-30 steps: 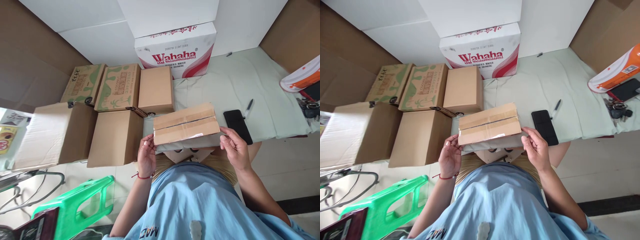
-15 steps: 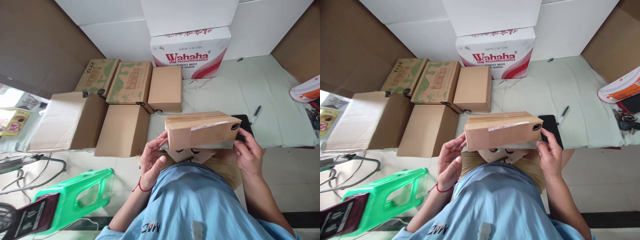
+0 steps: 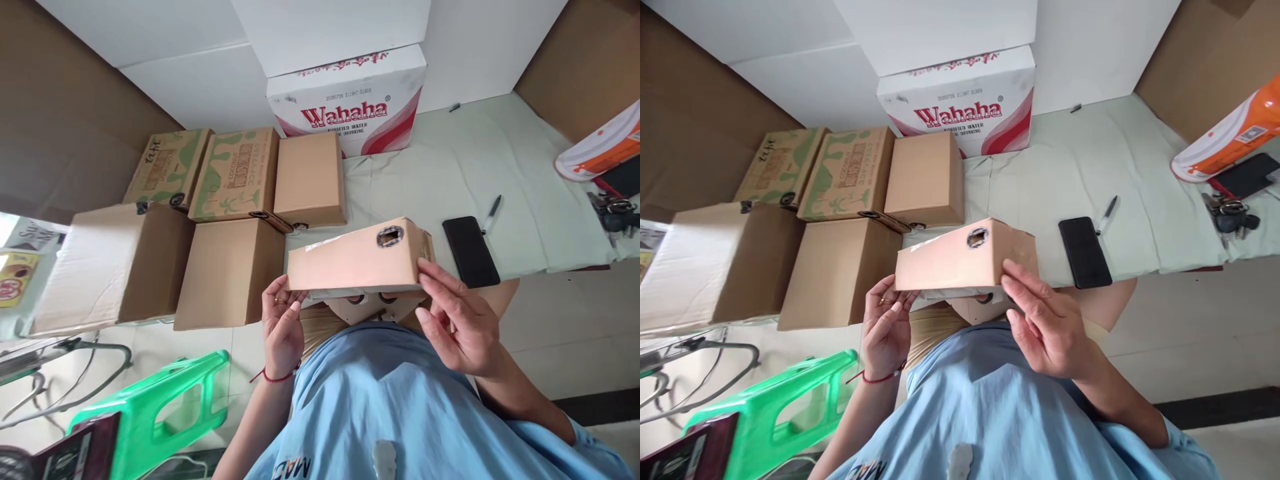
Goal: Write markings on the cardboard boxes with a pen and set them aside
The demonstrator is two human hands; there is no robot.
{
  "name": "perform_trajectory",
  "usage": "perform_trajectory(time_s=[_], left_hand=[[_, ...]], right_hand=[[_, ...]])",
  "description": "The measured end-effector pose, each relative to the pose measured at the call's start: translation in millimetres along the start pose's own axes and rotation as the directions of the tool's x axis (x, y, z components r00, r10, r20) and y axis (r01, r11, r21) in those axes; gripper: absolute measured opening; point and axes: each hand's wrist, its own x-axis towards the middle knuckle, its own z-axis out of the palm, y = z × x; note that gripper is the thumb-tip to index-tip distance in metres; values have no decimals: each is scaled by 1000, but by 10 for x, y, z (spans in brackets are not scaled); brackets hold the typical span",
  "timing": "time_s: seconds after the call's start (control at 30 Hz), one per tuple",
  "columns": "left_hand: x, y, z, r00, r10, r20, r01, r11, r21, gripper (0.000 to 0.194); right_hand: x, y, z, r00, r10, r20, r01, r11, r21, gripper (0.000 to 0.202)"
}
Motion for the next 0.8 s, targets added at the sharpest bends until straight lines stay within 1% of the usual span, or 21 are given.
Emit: perform_trajectory(time_s=[0.07, 0.1, 0.17, 0.23, 0.27, 0.33, 0.4, 0.43, 0.47, 0.5, 0.53, 0.63, 0.73, 0.8], left_hand=[[4, 9, 9, 999, 42, -22, -41, 998, 41, 54], [1, 17, 21, 996, 86, -38, -83, 994, 67, 54], [-15, 42, 54, 973, 220, -70, -210, 969, 127, 54], [-48, 76, 95, 931, 362, -52, -348, 920, 182, 52], [-70, 95, 117, 909, 416, -10, -405, 891, 207, 52], [-119, 133, 171, 869, 475, 139, -495, 827, 266, 51], [-162, 162, 240, 815, 495, 302, -576, 752, 321, 54], [-178, 171, 279, 786, 503, 359, -612, 714, 339, 57], [-188, 177, 319, 763, 515, 391, -641, 682, 353, 58], [-194, 179, 355, 748, 531, 398, -660, 656, 366, 58], [-196, 177, 387, 742, 547, 387, -670, 638, 380, 57], [-190, 160, 420, 745, 571, 344, -666, 617, 418, 50], [-178, 141, 358, 753, 568, 331, -654, 596, 466, 45], [-161, 144, 300, 779, 546, 308, -613, 560, 558, 37]], right_hand=[[27, 50, 69, 1000, -23, -8, 23, 1000, 16, 86], [36, 111, 103, 1000, -7, -12, 8, 999, 43, 86], [49, 301, 158, 996, 89, -9, -87, 989, 120, 83], [60, 547, 183, 967, 255, 17, -253, 943, 215, 77], [67, 673, 186, 939, 343, 28, -338, 903, 265, 73], [85, 889, 176, 872, 489, 28, -465, 810, 358, 68], [104, 1029, 158, 821, 571, 9, -518, 738, 432, 68], [111, 1069, 148, 805, 593, 3, -528, 715, 458, 69], [116, 1093, 137, 795, 607, 3, -535, 698, 475, 70], [118, 1105, 126, 788, 615, 3, -540, 689, 484, 70], [116, 1110, 115, 784, 620, 7, -545, 684, 485, 69], [100, 1109, 77, 774, 633, 18, -568, 682, 461, 64], [100, 1095, 16, 768, 640, 23, -594, 700, 396, 59], [128, 1075, -66, 780, 625, 30, -601, 734, 316, 50]])
